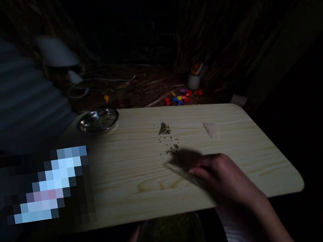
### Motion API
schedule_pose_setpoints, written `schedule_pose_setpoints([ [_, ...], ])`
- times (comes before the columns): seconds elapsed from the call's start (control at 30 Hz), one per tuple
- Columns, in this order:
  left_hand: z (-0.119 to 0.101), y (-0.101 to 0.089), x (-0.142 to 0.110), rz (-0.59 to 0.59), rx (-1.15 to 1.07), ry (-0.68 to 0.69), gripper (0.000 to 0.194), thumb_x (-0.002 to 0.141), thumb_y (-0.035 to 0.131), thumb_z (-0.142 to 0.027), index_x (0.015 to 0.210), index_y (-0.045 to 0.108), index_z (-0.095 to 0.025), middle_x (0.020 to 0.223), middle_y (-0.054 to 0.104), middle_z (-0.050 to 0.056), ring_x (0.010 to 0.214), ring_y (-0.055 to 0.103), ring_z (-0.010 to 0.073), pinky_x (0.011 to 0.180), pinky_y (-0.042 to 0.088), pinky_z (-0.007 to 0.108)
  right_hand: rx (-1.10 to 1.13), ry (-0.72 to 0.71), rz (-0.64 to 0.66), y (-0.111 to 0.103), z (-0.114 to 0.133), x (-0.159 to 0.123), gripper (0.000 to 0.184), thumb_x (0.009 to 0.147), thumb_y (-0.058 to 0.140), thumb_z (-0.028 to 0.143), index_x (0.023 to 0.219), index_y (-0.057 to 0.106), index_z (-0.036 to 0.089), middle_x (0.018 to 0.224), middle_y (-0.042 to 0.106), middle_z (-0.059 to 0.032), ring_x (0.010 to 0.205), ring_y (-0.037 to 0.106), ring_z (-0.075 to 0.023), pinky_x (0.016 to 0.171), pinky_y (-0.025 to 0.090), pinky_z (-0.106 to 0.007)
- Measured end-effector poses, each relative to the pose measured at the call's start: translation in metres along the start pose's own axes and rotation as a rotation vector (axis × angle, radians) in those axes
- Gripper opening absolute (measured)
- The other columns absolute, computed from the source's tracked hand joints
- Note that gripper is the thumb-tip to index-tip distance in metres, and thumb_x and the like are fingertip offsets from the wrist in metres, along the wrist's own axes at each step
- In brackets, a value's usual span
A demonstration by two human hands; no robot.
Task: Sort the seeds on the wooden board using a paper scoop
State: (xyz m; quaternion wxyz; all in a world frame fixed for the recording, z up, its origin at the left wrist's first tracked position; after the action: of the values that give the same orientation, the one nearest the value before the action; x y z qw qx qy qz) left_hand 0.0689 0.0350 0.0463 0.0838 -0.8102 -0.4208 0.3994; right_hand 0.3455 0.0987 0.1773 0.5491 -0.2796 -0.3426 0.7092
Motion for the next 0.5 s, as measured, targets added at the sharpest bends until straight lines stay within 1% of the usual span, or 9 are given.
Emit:
schedule_pose_setpoints([
  [0.07,0.006,0.002,0.001,-0.011,-0.003,-0.003,0.066,0.074,0.049,-0.037,0.138,0.041,-0.025,0.150,0.033,0.005,0.139,0.016,0.0398,0.112,0.006,0.056,0.013,-0.010,0.062,0.000,-0.001,-0.009,0.028,0.089,0.051,0.038,0.076,0.069,0.021,0.070,0.066,0.0000,0.063,0.059,-0.0132,0.057,0.043,-0.028],
  [0.13,0.010,0.004,0.002,-0.019,-0.009,-0.001,0.066,0.075,0.047,-0.038,0.138,0.040,-0.021,0.150,0.032,0.010,0.136,0.019,0.0443,0.111,0.008,0.060,0.014,-0.038,0.154,0.007,0.001,-0.017,0.028,0.090,0.051,0.036,0.074,0.069,0.022,0.071,0.066,0.0003,0.064,0.060,-0.0133,0.059,0.043,-0.028],
  [0.2,0.010,0.004,0.002,-0.022,0.018,0.008,0.067,0.076,0.048,-0.039,0.139,0.039,-0.018,0.149,0.033,0.013,0.136,0.018,0.0457,0.110,0.007,0.062,0.005,-0.051,0.195,0.018,0.003,-0.017,0.028,0.091,0.051,0.035,0.074,0.069,0.023,0.071,0.066,0.0007,0.066,0.061,-0.0143,0.060,0.043,-0.029],
  [0.27,0.006,0.003,0.001,-0.021,0.013,0.007,0.065,0.076,0.049,-0.037,0.138,0.041,-0.020,0.147,0.038,0.010,0.137,0.017,0.0423,0.111,0.006,0.060,-0.007,-0.054,0.169,0.027,0.005,-0.009,0.024,0.090,0.052,0.035,0.078,0.070,0.024,0.073,0.068,0.0007,0.068,0.061,-0.0157,0.062,0.043,-0.030],
  [0.37,0.000,0.003,0.000,0.030,-0.102,0.007,0.063,0.075,0.049,-0.030,0.138,0.041,-0.026,0.146,0.040,0.001,0.138,0.024,0.0332,0.114,0.014,0.050,-0.013,-0.086,0.105,0.035,0.007,0.013,0.020,0.089,0.054,0.034,0.086,0.071,0.023,0.079,0.069,-0.0003,0.071,0.062,-0.0167,0.064,0.044,-0.030],
  [0.4,0.000,0.004,0.000,0.049,-0.121,0.037,0.063,0.077,0.049,-0.029,0.139,0.039,-0.028,0.147,0.039,-0.001,0.138,0.024,0.0309,0.114,0.015,0.048,-0.008,-0.102,0.100,0.035,0.007,0.021,0.021,0.089,0.054,0.034,0.085,0.071,0.023,0.077,0.069,-0.0005,0.069,0.061,-0.0161,0.064,0.044,-0.030],
  [0.43,0.001,0.003,0.000,0.024,-0.114,0.072,0.062,0.077,0.049,-0.028,0.139,0.040,-0.029,0.147,0.038,-0.003,0.139,0.023,0.0304,0.115,0.013,0.048,0.005,-0.115,0.093,0.034,0.007,0.028,0.022,0.089,0.053,0.034,0.083,0.070,0.022,0.075,0.068,-0.0005,0.067,0.060,-0.0153,0.063,0.043,-0.029],
  [0.5,0.006,0.006,0.001,0.037,-0.049,0.140,0.061,0.079,0.048,-0.026,0.139,0.039,-0.032,0.149,0.034,-0.006,0.140,0.018,0.0322,0.114,0.004,0.052,0.037,-0.116,0.063,0.025,0.003,0.040,0.026,0.090,0.052,0.036,0.079,0.069,0.020,0.072,0.067,-0.0004,0.065,0.059,-0.0141,0.060,0.042,-0.027],
])
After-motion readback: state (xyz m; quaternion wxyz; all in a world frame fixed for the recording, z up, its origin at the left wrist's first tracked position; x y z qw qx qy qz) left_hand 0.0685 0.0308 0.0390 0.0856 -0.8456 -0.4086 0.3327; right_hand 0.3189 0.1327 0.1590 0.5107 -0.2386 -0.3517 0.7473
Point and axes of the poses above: each hand's wrist, its own x-axis towards the middle knuckle, its own y-axis out of the palm, z = x × y, the point moved 4 cm from there along x, towards the middle knuckle
